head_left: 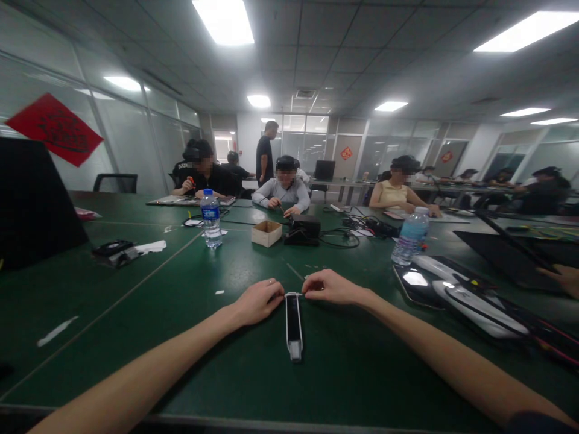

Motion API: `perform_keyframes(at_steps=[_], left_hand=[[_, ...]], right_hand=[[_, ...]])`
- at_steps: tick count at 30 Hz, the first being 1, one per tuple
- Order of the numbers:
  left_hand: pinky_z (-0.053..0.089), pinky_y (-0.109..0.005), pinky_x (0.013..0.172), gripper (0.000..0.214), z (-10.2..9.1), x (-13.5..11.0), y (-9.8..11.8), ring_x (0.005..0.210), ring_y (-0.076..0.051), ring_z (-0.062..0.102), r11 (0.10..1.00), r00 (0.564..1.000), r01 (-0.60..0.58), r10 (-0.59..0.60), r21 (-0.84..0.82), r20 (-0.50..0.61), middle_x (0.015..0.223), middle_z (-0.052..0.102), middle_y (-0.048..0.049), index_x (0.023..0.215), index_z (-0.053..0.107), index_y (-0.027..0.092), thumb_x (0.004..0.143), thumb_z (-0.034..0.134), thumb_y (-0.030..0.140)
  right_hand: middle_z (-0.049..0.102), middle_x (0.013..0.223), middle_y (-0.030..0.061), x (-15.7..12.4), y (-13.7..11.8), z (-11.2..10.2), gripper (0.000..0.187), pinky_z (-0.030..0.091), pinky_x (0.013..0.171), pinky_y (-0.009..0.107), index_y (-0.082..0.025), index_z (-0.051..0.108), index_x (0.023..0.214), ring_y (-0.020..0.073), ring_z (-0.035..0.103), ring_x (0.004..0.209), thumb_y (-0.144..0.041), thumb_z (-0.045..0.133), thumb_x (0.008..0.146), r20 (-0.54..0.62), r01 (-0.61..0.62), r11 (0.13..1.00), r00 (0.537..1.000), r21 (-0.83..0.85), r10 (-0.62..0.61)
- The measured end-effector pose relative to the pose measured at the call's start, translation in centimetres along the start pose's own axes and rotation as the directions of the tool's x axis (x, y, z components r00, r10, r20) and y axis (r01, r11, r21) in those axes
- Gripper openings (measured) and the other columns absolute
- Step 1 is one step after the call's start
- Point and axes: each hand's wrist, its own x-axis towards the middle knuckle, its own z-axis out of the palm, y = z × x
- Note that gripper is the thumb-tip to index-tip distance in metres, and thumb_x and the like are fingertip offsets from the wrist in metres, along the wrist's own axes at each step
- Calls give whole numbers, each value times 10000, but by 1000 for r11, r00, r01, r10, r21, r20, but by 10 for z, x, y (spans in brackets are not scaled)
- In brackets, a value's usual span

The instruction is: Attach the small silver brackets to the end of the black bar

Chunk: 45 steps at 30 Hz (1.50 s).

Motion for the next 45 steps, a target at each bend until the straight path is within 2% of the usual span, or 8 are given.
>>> perform_keyframes(at_steps=[5, 12, 18, 25, 32, 35, 38, 45], left_hand=[[455, -278, 742, 112, -2, -1, 1, 853, -184, 591, 1000, 1000, 14, -14, 5, 9, 950, 607, -35, 985, 584, 189, 949, 480, 213], [454, -278, 722, 116, -4, 0, 4, 831, -183, 587, 1000, 1000, 24, -24, 4, 20, 925, 603, -37, 977, 587, 185, 944, 477, 205], [453, -280, 718, 122, -4, 0, 5, 828, -182, 583, 1000, 1000, 28, -28, 7, 14, 928, 601, -36, 976, 586, 189, 949, 475, 230], [457, -283, 733, 133, -3, 0, 3, 832, -181, 584, 1000, 1000, 23, -23, 10, 13, 944, 601, -39, 986, 583, 190, 955, 465, 243], [465, -288, 737, 134, -5, -1, 4, 837, -182, 582, 1000, 999, 24, -24, 11, 21, 961, 597, -45, 995, 579, 189, 955, 462, 239], [464, -284, 736, 130, -4, -1, 4, 840, -180, 578, 1000, 1000, 15, -15, 8, 19, 969, 594, -45, 1002, 573, 190, 953, 461, 233], [459, -280, 737, 119, -3, -1, 2, 839, -176, 575, 1000, 1000, 4, -4, 3, 15, 970, 592, -40, 1003, 566, 192, 950, 465, 227], [456, -277, 731, 113, -2, -1, 2, 839, -173, 577, 1000, 1000, 11, -11, 1, 17, 973, 586, -29, 1002, 567, 200, 944, 472, 222]], right_hand=[[668, 928, 36, 0, 0, 4, 176, 481, 740, 273, -173, 711, 963, 164, 605, 823, -281, 618, 860, -57, 32, 998, 998, -53, -35], [671, 902, 13, -1, 13, 12, 156, 488, 735, 269, -188, 705, 957, 155, 611, 804, -291, 648, 855, -92, 55, 998, 994, 9, -54], [673, 938, 17, -3, 3, 24, 137, 514, 762, 284, -178, 668, 954, 156, 618, 831, -259, 665, 843, -189, 33, 997, 982, 73, -19], [656, 972, 39, -4, -6, 34, 156, 518, 763, 297, -177, 638, 1006, 159, 607, 837, -245, 642, 866, -237, 62, 996, 969, -58, -74], [641, 1016, 91, -23, 26, 8, 192, 484, 850, 355, -157, 633, 1042, 198, 590, 926, -228, 491, 933, -340, 17, 939, 930, -344, -141], [643, 1033, 121, -33, 46, -14, 221, 459, 880, 394, -148, 650, 1027, 236, 580, 967, -170, 466, 908, -357, -125, 858, 931, -499, -72], [648, 1015, 137, -38, 58, -26, 239, 451, 868, 393, -134, 673, 1006, 256, 579, 960, -123, 474, 873, -295, -179, 784, 956, -594, -6], [641, 1018, 122, -33, 64, -15, 224, 461, 860, 361, -147, 688, 1026, 237, 580, 961, -217, 507, 912, -224, -115, 821, 975, -559, -16]])
